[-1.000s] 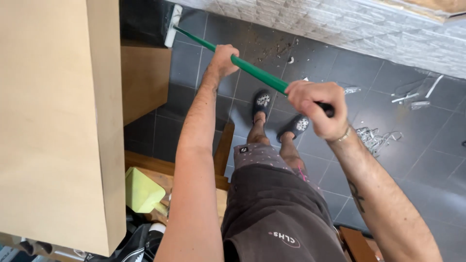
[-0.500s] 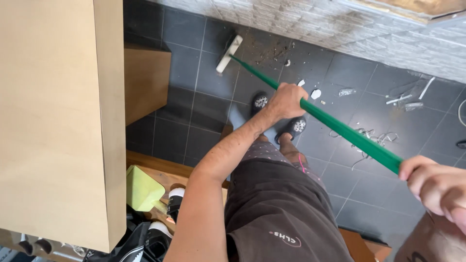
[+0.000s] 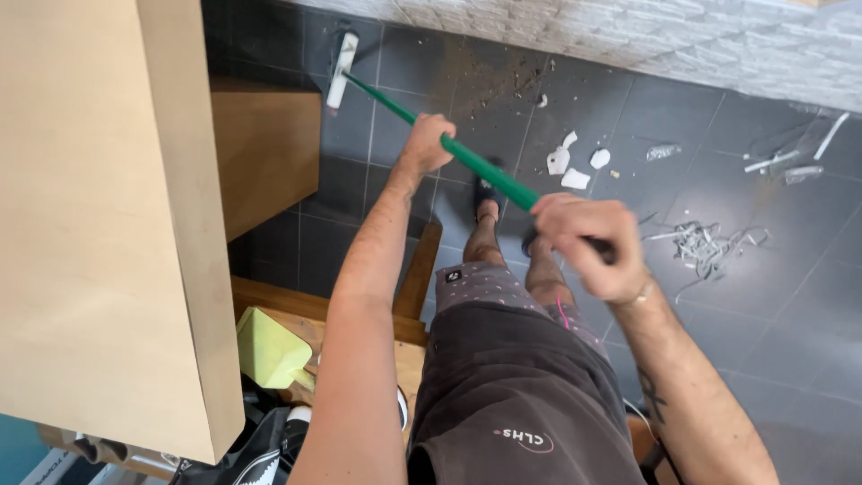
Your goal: Sweeping white debris on a tiled floor using a long-handled squeegee
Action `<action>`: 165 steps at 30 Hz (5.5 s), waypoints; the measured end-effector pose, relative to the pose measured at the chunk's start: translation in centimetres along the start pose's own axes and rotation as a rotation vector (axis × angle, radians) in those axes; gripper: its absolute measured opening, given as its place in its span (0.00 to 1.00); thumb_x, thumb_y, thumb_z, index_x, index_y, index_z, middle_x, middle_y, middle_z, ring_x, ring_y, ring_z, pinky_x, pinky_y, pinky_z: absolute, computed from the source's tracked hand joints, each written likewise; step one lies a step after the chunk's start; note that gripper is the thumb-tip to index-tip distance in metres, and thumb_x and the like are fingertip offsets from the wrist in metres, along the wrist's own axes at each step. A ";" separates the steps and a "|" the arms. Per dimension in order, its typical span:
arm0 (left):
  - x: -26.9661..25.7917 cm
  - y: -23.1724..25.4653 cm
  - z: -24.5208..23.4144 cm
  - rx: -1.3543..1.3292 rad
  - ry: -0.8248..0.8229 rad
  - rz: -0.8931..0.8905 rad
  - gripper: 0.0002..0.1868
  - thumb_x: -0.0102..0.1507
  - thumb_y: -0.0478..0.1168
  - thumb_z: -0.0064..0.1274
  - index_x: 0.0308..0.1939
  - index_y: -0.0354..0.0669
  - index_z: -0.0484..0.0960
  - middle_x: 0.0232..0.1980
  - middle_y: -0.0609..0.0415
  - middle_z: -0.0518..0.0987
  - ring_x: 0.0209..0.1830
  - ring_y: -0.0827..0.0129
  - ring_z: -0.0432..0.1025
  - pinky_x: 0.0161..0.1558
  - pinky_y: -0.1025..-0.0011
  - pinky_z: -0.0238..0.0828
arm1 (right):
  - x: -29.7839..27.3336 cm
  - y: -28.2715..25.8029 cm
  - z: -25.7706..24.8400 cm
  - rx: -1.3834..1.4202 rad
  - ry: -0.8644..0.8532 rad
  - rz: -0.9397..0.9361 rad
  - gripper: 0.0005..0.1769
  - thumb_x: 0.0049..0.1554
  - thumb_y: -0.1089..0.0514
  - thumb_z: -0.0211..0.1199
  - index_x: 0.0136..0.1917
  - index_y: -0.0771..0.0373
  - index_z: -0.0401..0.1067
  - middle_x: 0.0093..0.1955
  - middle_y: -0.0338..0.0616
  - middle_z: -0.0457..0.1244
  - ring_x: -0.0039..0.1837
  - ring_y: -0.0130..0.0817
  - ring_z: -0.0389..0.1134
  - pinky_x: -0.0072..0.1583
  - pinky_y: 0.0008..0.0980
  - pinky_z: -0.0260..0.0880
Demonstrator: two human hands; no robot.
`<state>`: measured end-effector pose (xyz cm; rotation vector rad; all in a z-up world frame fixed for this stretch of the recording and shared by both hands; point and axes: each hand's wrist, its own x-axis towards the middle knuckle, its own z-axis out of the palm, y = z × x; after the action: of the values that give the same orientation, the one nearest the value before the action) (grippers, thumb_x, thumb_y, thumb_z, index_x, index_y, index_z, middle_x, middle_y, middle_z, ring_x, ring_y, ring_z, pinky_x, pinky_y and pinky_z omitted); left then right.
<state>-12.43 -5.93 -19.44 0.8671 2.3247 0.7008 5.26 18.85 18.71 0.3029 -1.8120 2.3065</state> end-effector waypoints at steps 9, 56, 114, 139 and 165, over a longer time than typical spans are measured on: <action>1.6 19.1 -0.2 0.084 -0.377 0.092 0.04 0.42 0.45 0.58 0.20 0.64 0.82 0.26 0.64 0.83 0.37 0.61 0.82 0.50 0.61 0.74 | -13.2 -8.2 -5.6 -0.163 0.322 0.012 0.18 0.51 0.52 0.46 0.22 0.52 0.52 0.19 0.33 0.50 0.26 0.33 0.56 0.44 0.48 0.70; -5.4 -22.5 -8.1 0.220 0.293 -0.440 0.17 0.60 0.52 0.68 0.42 0.48 0.81 0.74 0.33 0.66 0.79 0.36 0.51 0.76 0.43 0.45 | 3.4 30.7 11.8 -0.435 -0.269 1.099 0.31 0.62 0.46 0.55 0.77 0.49 0.64 0.62 0.60 0.68 0.62 0.60 0.70 0.60 0.49 0.71; -2.3 9.6 -1.6 -0.222 0.360 -0.120 0.27 0.57 0.62 0.61 0.18 0.48 0.71 0.29 0.54 0.71 0.45 0.54 0.69 0.66 0.36 0.45 | 0.0 -0.4 -0.2 -0.803 -0.321 0.031 0.13 0.57 0.46 0.64 0.43 0.54 0.82 0.47 0.45 0.60 0.52 0.41 0.61 0.54 0.42 0.60; -9.5 21.4 -6.3 -0.191 0.356 0.257 0.22 0.57 0.39 0.62 0.14 0.49 0.65 0.18 0.57 0.67 0.21 0.63 0.64 0.31 0.61 0.58 | -4.6 -12.3 2.8 -0.176 -0.076 -0.148 0.21 0.66 0.60 0.57 0.31 0.62 0.59 0.30 0.44 0.57 0.38 0.46 0.65 0.48 0.40 0.69; -7.3 13.7 -6.9 -0.470 0.398 -0.028 0.28 0.63 0.44 0.63 0.19 0.49 0.59 0.24 0.59 0.56 0.25 0.74 0.52 0.33 0.68 0.50 | 15.5 -31.6 -15.2 -0.384 -0.213 -0.195 0.13 0.66 0.67 0.47 0.40 0.56 0.62 0.45 0.35 0.54 0.36 0.17 0.52 0.35 0.10 0.56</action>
<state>-6.63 -3.97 -3.60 0.5126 2.3363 1.4419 -1.60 41.39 49.00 0.6475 -2.1649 1.8070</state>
